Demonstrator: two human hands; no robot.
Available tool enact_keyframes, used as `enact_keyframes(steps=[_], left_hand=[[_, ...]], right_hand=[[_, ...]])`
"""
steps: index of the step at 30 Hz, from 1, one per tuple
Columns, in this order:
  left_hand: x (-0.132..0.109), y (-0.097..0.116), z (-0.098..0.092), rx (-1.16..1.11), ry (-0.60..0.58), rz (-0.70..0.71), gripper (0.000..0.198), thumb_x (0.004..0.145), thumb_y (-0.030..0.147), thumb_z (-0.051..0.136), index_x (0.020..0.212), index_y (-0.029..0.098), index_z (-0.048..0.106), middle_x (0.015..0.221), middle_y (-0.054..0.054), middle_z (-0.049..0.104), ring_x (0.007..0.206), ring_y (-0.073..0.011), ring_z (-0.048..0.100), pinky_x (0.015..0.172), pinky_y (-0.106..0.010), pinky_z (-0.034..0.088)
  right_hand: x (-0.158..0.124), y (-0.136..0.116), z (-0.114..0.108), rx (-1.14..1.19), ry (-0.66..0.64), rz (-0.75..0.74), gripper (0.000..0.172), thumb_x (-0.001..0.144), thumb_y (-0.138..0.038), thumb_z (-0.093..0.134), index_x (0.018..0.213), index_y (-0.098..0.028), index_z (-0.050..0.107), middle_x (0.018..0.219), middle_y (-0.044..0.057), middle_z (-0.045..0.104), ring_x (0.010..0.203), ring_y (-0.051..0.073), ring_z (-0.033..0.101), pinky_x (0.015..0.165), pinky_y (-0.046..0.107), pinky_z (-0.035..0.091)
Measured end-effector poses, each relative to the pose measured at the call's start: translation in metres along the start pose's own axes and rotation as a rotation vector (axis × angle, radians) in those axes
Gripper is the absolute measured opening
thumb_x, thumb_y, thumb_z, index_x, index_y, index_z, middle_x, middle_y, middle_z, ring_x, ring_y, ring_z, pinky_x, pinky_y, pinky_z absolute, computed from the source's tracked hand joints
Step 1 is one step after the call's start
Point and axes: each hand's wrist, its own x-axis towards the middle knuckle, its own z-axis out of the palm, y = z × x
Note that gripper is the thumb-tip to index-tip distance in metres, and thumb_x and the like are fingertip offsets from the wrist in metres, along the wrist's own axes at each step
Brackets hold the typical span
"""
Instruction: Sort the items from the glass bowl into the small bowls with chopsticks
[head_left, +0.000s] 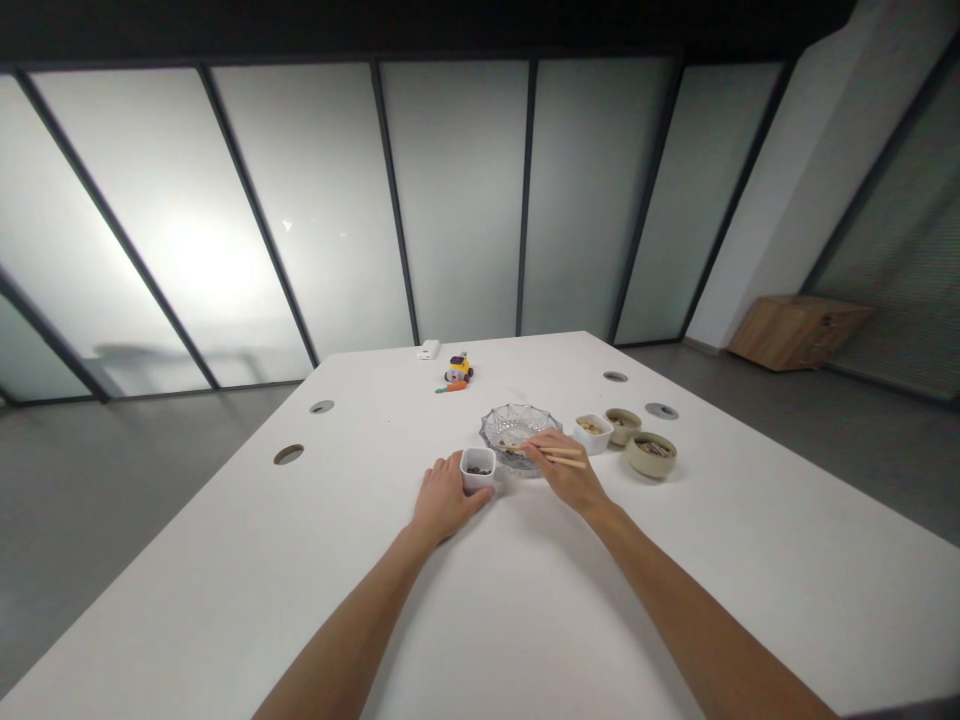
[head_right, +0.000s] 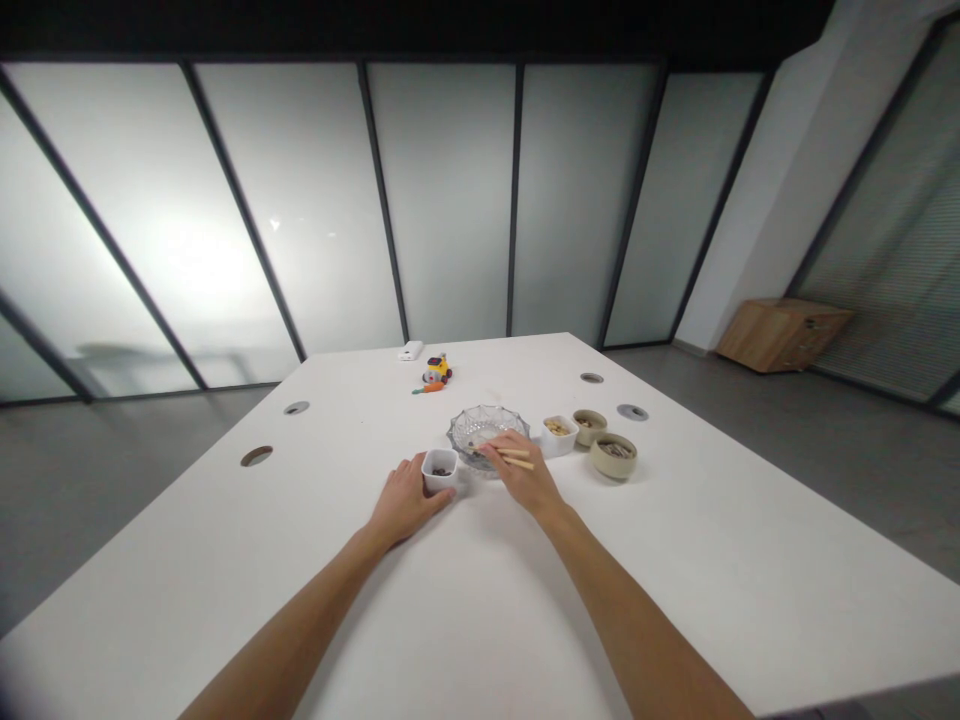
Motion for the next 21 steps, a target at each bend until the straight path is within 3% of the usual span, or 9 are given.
enact_keyframes(steps=[7,21], left_hand=[[-0.0004,0.0012,-0.0006,0.004,-0.003,-0.005,0.048,0.087,0.054,0.066,0.122,0.023,0.057,0.121,-0.01,0.071,0.116,-0.0324,0.062,0.096,-0.041,0.045],[-0.0004,0.002,-0.002,0.008,-0.013,-0.005,0.047,0.088,0.053,0.066,0.122,0.022,0.057,0.122,-0.01,0.071,0.116,-0.0316,0.062,0.098,-0.041,0.045]], right_hand=[[-0.0004,0.0027,-0.0008,-0.014,0.09,-0.03,0.039,0.1,-0.055,0.058,0.084,-0.024,0.075,0.087,0.007,0.074,0.082,0.022,0.068,0.074,0.036,0.057],[-0.0035,0.0046,-0.0001,0.023,-0.017,0.02,0.034,0.1,-0.051,0.06,0.085,-0.024,0.075,0.089,0.006,0.073,0.081,0.021,0.066,0.072,0.034,0.055]])
